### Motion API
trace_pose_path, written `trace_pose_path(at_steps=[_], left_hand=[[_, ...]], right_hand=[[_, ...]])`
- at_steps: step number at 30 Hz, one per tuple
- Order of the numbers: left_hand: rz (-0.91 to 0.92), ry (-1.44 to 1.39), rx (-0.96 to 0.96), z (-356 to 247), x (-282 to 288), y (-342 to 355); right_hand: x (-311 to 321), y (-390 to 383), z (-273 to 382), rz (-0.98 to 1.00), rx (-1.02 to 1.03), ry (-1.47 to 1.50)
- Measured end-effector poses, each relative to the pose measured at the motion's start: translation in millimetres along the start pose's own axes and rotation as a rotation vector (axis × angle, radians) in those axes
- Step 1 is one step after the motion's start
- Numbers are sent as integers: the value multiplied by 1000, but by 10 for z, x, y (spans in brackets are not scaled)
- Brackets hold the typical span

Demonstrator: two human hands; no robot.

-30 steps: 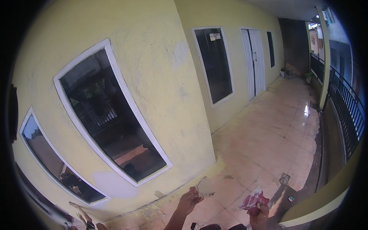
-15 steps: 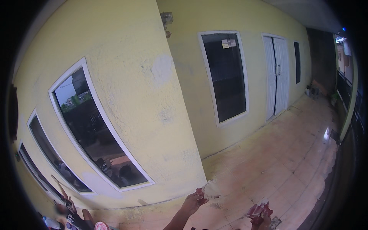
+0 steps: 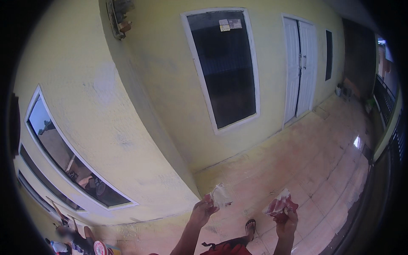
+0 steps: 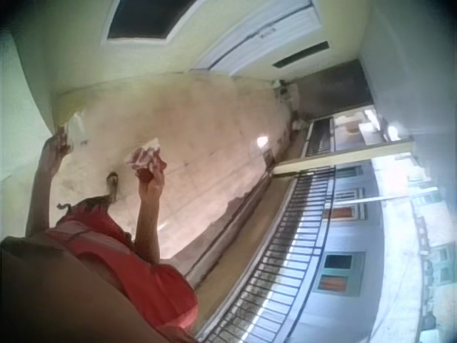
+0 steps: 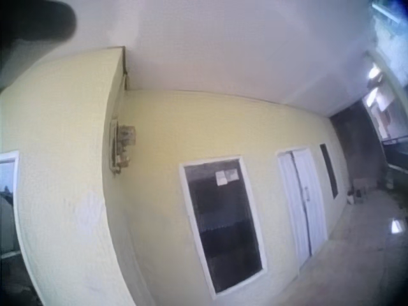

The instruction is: The person scoops white plaster from a bucket using a trowel and applies it to a yellow wall with a putty knife. They repeatedly smooth the plaster along vertical seams and around window frames, occasionally walking to reposition and reload the tools.

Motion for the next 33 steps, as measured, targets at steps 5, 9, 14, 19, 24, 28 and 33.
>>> trace_pose_path(at_steps=[5,9,14,19,24,28,33], left_hand=[[10,14,24,486,-673,1116],[119,6,52,778,-1407,2156],[159,86,83,1080,-2206,2998],[156,158,146,1525,-3192,4224],[127,198,200,2021,-3964,5647],[168,128,159,2182,-4540,6732],[143,124,167,2330,-5277,7923]], right_hand=[[-59,1015,650,16,58,-53],[164,1687,1114,-137,81,-85],[730,2643,1307,-245,49,-15],[918,3934,1702,-296,59,16],[993,5525,2295,-313,78,46],[646,6815,2897,-172,100,-4],[-10,8326,3597,-17,86,-84]])
Point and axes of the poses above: each hand's wrist, its own y-axis towards the middle knuckle, its own x-axis out of the back of the hand, z = x × y, the point moved 7 cm from there along y, towards the middle knuckle
